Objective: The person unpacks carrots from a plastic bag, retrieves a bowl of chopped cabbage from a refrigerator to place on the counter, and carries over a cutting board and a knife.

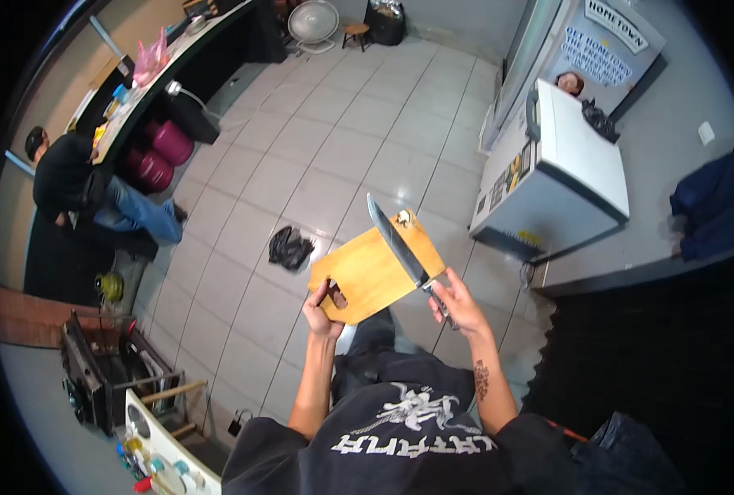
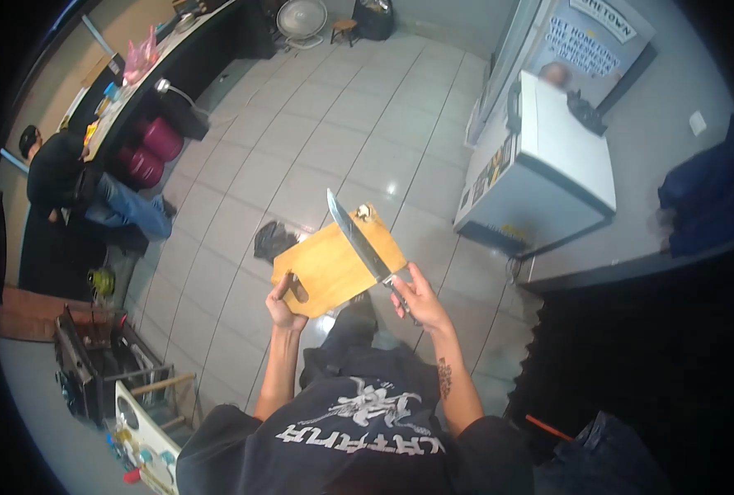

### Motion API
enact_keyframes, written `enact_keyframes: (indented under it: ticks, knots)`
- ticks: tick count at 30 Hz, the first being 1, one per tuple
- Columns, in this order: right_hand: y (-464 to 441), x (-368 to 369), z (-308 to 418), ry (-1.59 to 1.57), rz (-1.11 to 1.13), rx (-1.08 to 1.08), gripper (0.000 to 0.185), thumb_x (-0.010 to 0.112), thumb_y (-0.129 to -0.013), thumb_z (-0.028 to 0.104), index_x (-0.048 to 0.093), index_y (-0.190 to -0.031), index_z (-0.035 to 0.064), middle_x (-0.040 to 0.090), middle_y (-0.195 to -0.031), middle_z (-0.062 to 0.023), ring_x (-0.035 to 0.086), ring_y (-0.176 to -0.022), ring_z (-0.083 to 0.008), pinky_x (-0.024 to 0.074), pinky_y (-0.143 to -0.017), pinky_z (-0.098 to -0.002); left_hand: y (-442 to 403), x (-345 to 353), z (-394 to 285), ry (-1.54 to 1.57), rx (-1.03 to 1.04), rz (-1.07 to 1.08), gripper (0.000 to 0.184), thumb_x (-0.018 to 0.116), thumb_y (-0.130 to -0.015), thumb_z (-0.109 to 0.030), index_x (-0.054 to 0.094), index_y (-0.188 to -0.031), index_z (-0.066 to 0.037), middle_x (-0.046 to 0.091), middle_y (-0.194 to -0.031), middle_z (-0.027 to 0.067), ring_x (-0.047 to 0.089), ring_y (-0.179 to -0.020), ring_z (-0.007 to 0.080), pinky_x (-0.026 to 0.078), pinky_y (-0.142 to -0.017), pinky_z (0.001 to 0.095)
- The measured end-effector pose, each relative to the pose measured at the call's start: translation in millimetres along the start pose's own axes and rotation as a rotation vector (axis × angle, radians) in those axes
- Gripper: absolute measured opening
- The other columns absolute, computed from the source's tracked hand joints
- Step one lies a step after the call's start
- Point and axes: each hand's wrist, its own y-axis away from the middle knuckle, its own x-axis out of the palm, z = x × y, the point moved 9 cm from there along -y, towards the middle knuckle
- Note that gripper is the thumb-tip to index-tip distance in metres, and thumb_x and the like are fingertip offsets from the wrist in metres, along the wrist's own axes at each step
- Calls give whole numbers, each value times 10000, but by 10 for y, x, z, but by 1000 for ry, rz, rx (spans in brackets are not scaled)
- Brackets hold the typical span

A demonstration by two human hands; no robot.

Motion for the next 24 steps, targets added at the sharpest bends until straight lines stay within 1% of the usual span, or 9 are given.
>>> enact_keyframes:
  ticks: [2, 4, 5, 8, 9, 13, 17, 20, 24]
  knots:
    - [-395, -55, 349, 20, 66, -34, 424, 492, -985, 219, 295, -1326, 63, 536, -643, -38, 509, -502, -100, 429, -465, -235, -556, 80, -5, -36, -14, 40, 353, 436, -932, -264, 528, -1188, -39, 629, -802, 137, 587, -697, 209, 471, -675, 322]
    - [-808, -180, 629, -21, 42, -78, 427, 499, -982, 218, 294, -1326, 69, 545, -632, -41, 509, -496, -104, 430, -462, -238, -999, 558, -18, 72, -125, 337, 371, 425, -948, -210, 493, -1234, 16, 580, -1181, 126, 587, -1064, 297, 490, -903, 448]
    - [-1003, -236, 785, -38, 44, -90, 430, 520, -970, 195, 307, -1317, 54, 554, -659, -59, 529, -499, -108, 441, -461, -235, -1253, 560, -20, 23, -100, 196, 349, 439, -945, -202, 511, -1209, 14, 599, -1132, 127, 612, -1003, 294, 510, -865, 432]
    - [-1630, -408, 1097, -98, 3, -98, 439, 537, -962, 194, 313, -1315, 58, 565, -690, -67, 536, -493, -111, 437, -440, -239, -1924, 962, -89, -4, -78, 161, 328, 442, -945, -200, 526, -1183, 10, 606, -1107, 128, 616, -979, 281, 516, -839, 419]
    - [-1856, -443, 1220, -120, 24, -99, 447, 550, -954, 189, 319, -1312, 56, 579, -756, -90, 544, -488, -117, 429, -422, -241, -2130, 1140, -86, 48, -114, 305, 330, 440, -944, -206, 523, -1188, 0, 599, -1123, 126, 604, -1001, 268, 500, -858, 409]
    - [-2905, -625, 1646, -86, 28, -116, 427, 556, -950, 178, 331, -1288, 49, 583, -846, -121, 551, -489, -121, 423, -420, -229, -3206, 1221, -52, 1, -114, 221, 351, 431, -939, -215, 500, -1218, -14, 598, -1133, 110, 595, -1020, 258, 480, -893, 403]
    - [-4090, -754, 2064, -41, 107, -79, 309, 546, -952, 135, 349, -1176, 53, 575, -830, -108, 548, -475, -130, 422, -403, -234, -4155, 1497, -141, -40, -91, 101, 386, 449, -925, -232, 487, -1251, -30, 579, -1185, 117, 579, -1067, 265, 473, -913, 423]
    - [-4869, -712, 2542, -24, 199, -25, 322, 549, -951, 141, 334, -1174, 52, 574, -829, -102, 553, -478, -123, 414, -397, -229, -4754, 1758, -301, 11, -35, 35, 399, 444, -926, -238, 478, -1263, -29, 573, -1202, 121, 577, -1076, 282, 467, -930, 437]
    - [-5787, -513, 3192, 108, 309, -10, 308, 566, -944, 148, 343, -1134, 54, 571, -824, -90, 552, -480, -113, 415, -402, -221, -5490, 1645, -503, 125, 41, -68, 412, 426, -930, -248, 471, -1271, -20, 564, -1225, 147, 568, -1099, 313, 455, -947, 456]
